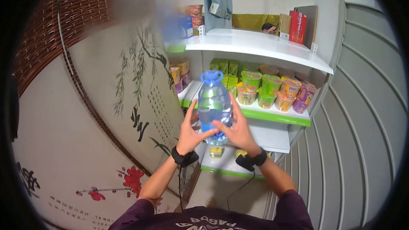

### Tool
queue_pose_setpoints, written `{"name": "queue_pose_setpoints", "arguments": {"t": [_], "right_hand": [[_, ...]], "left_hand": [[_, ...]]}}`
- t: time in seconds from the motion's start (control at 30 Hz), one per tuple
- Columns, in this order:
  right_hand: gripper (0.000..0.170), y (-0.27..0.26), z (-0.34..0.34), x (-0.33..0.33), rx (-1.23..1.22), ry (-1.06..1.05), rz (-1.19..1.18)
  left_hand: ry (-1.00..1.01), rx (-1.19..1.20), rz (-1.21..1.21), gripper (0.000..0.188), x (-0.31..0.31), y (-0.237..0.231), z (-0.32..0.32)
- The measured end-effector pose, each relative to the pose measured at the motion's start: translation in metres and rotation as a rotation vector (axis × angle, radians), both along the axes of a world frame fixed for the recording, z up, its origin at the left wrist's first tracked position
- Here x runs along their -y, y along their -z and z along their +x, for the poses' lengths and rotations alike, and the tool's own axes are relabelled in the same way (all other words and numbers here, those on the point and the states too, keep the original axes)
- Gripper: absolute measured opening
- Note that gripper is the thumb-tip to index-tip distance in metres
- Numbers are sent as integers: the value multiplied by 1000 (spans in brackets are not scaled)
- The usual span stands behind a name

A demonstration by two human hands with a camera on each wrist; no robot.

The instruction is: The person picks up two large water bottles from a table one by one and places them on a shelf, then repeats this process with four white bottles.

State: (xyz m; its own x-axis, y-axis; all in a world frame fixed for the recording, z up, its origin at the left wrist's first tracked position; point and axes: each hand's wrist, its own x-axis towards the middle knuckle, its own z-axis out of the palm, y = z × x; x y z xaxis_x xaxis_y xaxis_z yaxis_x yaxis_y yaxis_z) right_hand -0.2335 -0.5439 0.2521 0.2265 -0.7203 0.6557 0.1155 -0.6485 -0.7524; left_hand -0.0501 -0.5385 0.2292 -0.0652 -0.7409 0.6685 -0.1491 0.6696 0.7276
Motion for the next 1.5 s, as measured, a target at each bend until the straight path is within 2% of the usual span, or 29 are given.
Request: {"name": "queue_pose_setpoints", "arguments": {"t": [0.13,0.2,0.37,0.4,0.47,0.5,0.6,0.63,0.73,0.8,0.87,0.93,0.97,1.03,1.17,1.23,1.37,1.5], "right_hand": [[93,-60,7,58,-72,82,-110],[93,-88,13,84,-68,95,-169],[100,-178,22,144,-176,261,-136],[102,-190,24,165,-136,237,-95],[104,-223,28,189,-264,309,-290],[104,-231,31,205,-235,317,-273],[104,-252,31,259,-183,355,-241],[104,-258,30,282,-191,370,-238],[107,-265,34,327,-144,385,-175],[109,-263,37,352,-79,365,-150],[108,-263,34,399,-112,433,-127],[108,-268,37,415,-161,458,-108],[109,-269,37,419,-172,363,-80],[110,-262,33,471,-177,387,-73],[114,-248,32,535,-160,412,51],[115,-242,33,551,-185,437,78],[116,-239,33,562,-75,209,159],[118,-234,44,582,-130,350,30]], "left_hand": [[8,3,-202,102,71,-55,8],[76,-21,-234,101,101,-85,16],[221,-76,-347,99,199,-162,22],[226,-83,-353,99,216,-177,22],[95,56,-442,99,251,-206,25],[143,51,-483,101,273,-217,27],[314,99,-396,111,321,-244,32],[270,123,-351,110,344,-250,33],[101,179,-229,106,384,-258,28],[-35,203,-187,99,406,-245,22],[-149,244,-167,89,436,-231,18],[-185,319,-167,80,459,-220,25],[-211,321,-173,74,471,-217,31],[-263,312,-186,62,490,-215,41],[-281,489,-95,41,496,-202,47],[-285,558,-73,41,501,-204,45],[-280,698,-6,39,507,-202,42],[-203,877,-7,42,500,-200,40]]}}
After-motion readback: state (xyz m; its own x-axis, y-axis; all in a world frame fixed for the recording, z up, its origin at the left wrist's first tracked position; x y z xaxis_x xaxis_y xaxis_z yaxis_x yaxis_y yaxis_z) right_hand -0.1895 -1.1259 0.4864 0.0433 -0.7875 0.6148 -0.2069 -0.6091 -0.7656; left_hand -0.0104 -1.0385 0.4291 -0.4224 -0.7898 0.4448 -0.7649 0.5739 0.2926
